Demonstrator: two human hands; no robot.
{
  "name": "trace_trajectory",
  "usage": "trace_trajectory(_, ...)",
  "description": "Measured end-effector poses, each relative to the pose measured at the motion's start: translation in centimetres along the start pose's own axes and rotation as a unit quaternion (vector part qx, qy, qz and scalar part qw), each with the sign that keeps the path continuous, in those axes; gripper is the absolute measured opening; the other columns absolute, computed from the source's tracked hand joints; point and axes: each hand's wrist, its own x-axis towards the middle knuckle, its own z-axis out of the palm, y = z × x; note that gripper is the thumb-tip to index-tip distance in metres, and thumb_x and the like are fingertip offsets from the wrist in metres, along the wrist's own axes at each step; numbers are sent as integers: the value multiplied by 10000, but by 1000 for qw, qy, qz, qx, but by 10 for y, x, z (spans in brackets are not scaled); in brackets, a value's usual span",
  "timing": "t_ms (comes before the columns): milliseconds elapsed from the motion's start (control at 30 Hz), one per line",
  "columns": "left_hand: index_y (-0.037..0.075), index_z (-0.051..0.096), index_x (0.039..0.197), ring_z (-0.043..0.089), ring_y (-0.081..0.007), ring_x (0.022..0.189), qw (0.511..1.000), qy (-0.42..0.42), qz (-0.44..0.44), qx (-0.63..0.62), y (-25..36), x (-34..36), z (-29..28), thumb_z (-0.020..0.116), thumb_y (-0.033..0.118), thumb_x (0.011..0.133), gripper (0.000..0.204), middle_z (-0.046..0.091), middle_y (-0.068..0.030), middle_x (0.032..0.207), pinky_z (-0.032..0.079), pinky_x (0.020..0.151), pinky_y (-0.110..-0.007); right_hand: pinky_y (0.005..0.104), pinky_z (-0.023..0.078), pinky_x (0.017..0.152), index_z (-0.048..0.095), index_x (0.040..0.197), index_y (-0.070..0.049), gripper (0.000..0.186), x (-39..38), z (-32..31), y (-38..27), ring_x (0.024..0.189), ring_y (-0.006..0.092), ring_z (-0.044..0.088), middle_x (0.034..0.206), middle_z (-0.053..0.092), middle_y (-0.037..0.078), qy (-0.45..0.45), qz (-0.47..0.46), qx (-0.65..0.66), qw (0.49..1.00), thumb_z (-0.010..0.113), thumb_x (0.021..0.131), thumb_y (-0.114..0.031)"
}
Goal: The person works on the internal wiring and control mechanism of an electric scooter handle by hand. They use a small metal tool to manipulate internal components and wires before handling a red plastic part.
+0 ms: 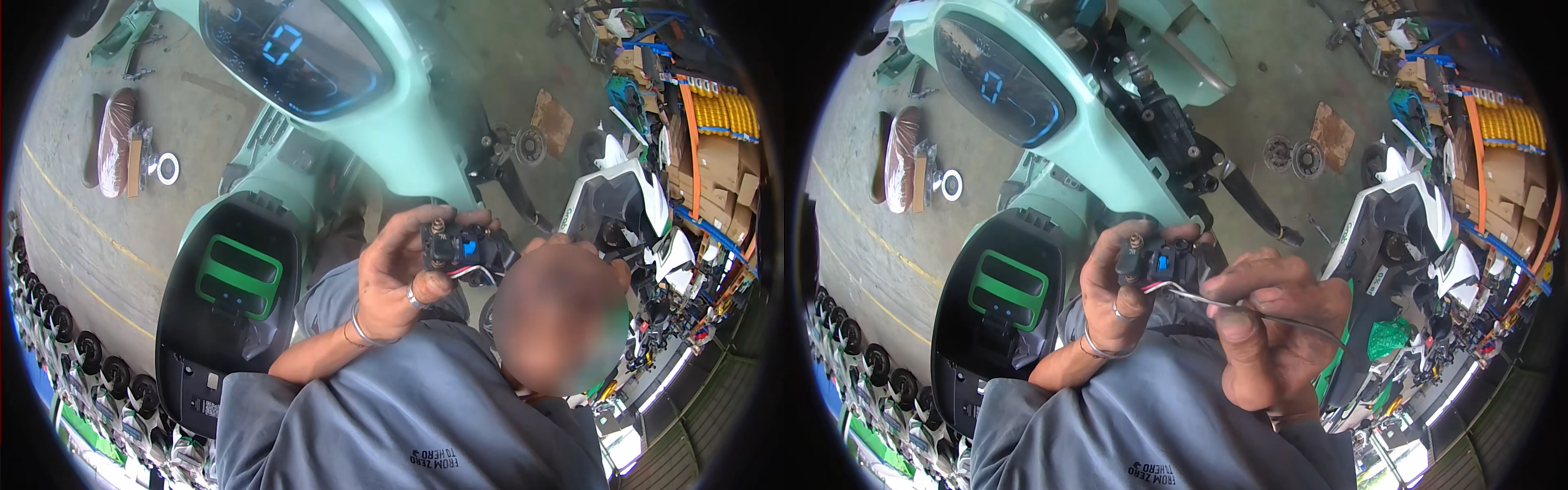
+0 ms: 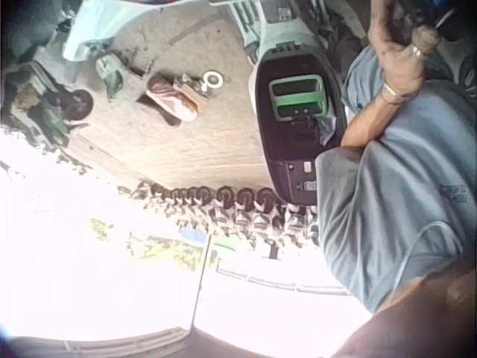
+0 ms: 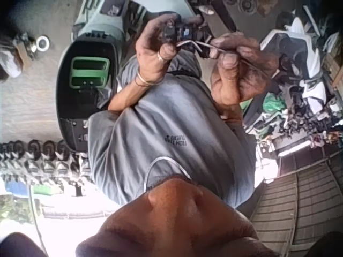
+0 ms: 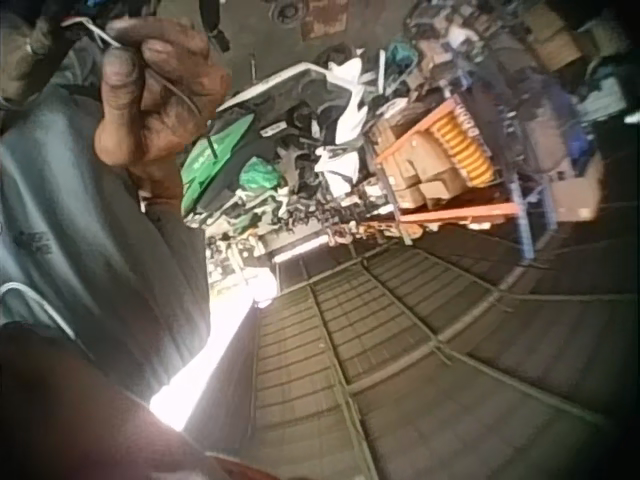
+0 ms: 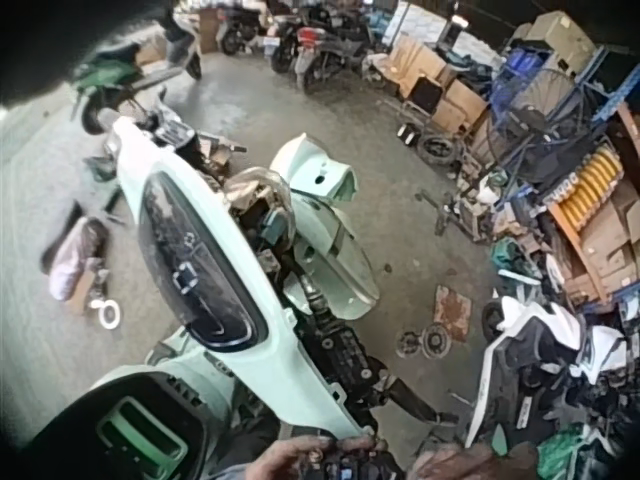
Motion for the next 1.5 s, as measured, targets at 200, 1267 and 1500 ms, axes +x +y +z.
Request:
trace_trajectory(200,1,423,1358,601,-412,1162,992,47,-83,80,29,-4,13,750,453,840,762,588,-306,1246,496,990,-503,337,421,654,436,1240,34,319,16,-16,-1,816,223,463,889,526,153,85,-1,31,996,491,973,-133)
trace_trajectory(1267,-23,474,1345,606,-318,1144,899,210,-69,378,-7,40,-128,613,323,953,541,581,-246,1261,513,899,-426,217,268,567,496,1251,93,395,-47,22,75,640,73,357,712,442,6,161,45,-246,955,379,1037,-217)
trace_trajectory(1500,3,510,1303,580,-398,1079,679,234,103,688,-41,115,-164,633,252,911,480,541,-227,1217,500,896,-477,224,295,591,510,1250,64,396,-42,30,69,659,80,390,712,449,-1,152,77,-264,949,373,1042,-244)
